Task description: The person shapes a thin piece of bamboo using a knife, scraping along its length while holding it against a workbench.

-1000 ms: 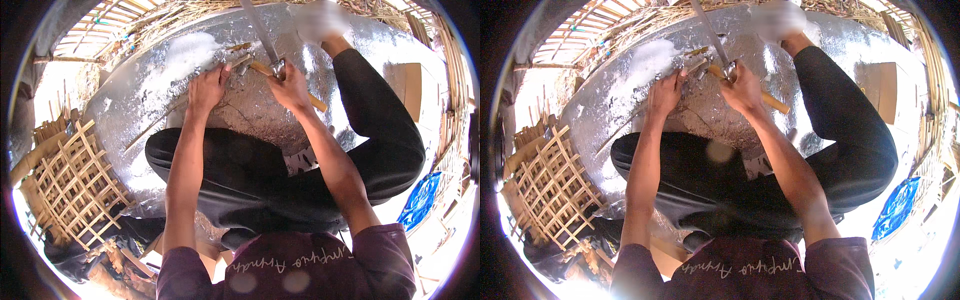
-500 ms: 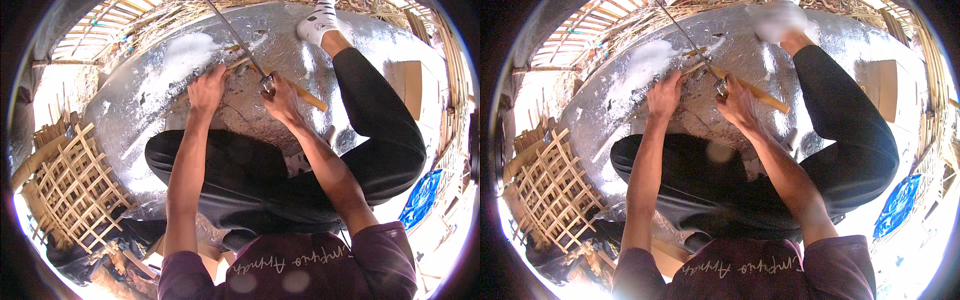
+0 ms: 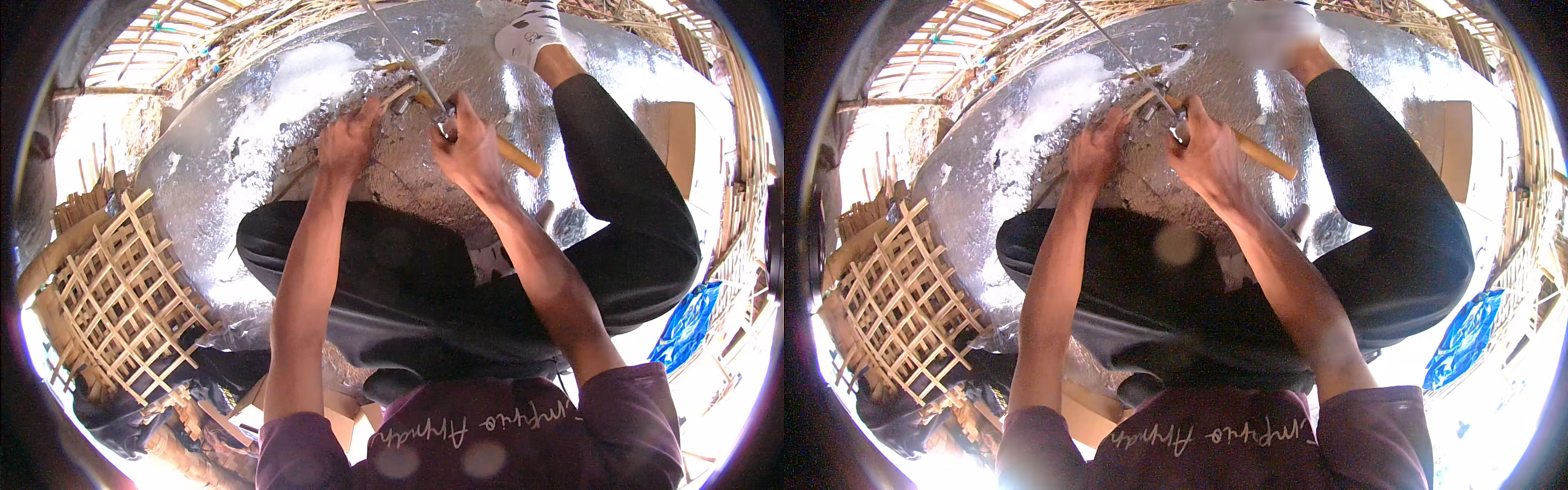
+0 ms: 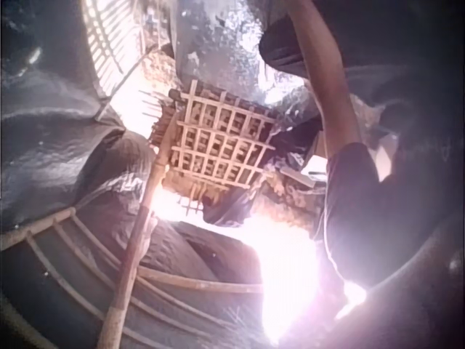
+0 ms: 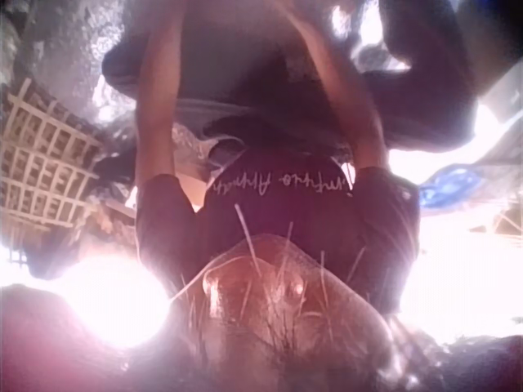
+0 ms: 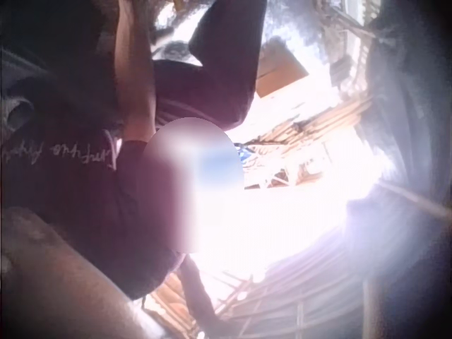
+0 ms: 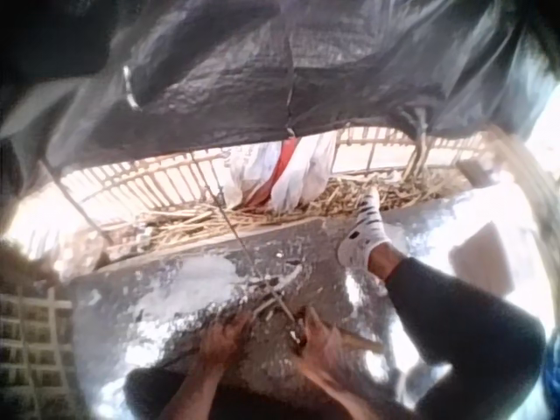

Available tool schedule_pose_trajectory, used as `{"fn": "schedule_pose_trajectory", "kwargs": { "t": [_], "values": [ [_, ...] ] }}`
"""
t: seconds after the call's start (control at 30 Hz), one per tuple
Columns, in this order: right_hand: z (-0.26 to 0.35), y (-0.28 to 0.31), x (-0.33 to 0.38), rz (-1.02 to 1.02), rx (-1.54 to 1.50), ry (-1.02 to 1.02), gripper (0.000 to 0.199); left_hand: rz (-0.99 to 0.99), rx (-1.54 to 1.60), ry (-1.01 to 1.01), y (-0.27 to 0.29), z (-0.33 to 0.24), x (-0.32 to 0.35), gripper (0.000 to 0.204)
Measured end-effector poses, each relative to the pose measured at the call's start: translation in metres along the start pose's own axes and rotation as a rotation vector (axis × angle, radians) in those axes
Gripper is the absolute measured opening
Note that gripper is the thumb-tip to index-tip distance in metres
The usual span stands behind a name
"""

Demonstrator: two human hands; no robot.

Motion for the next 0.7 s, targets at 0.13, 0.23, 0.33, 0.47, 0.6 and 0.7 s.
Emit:
{"fn": "schedule_pose_trajectory", "kwargs": {
  "t": [0.13,0.23,0.33,0.47,0.6,0.7],
  "values": [
    [-0.032,-0.017,0.007,-0.079,0.079,0.117,0.038,0.035,-0.037,0.077,-0.004,-0.007,-0.003,0.023],
    [-0.018,-0.008,0.003,-0.045,0.033,0.066,0.038,-0.04,-0.152,-0.002,-0.016,0.008,0.0,0.038],
    [0.014,0.017,-0.01,-0.062,0.023,0.083,0.036,-0.212,-0.068,-0.175,-0.017,0.013,0.008,0.038],
    [0.001,0.006,-0.004,-0.093,-0.009,0.116,0.034,-0.196,-0.088,-0.141,-0.025,0.012,0.007,0.04],
    [-0.029,-0.005,-0.001,-0.082,0.143,0.133,0.037,-0.116,-0.163,-0.09,-0.027,0.007,-0.004,0.038],
    [0.009,0.009,-0.006,-0.022,-0.016,0.07,0.036,-0.083,-0.124,-0.072,-0.028,0.019,0.013,0.036]
  ]
}}
Point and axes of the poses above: each hand's wrist, its own x-axis away from the middle knuckle, its own y-axis out of the back of the hand, z = x × y, the point moved 1 cm from there along -x, towards the middle knuckle, and after that the axes turned 1 degree about y, right-handed, at the moved point
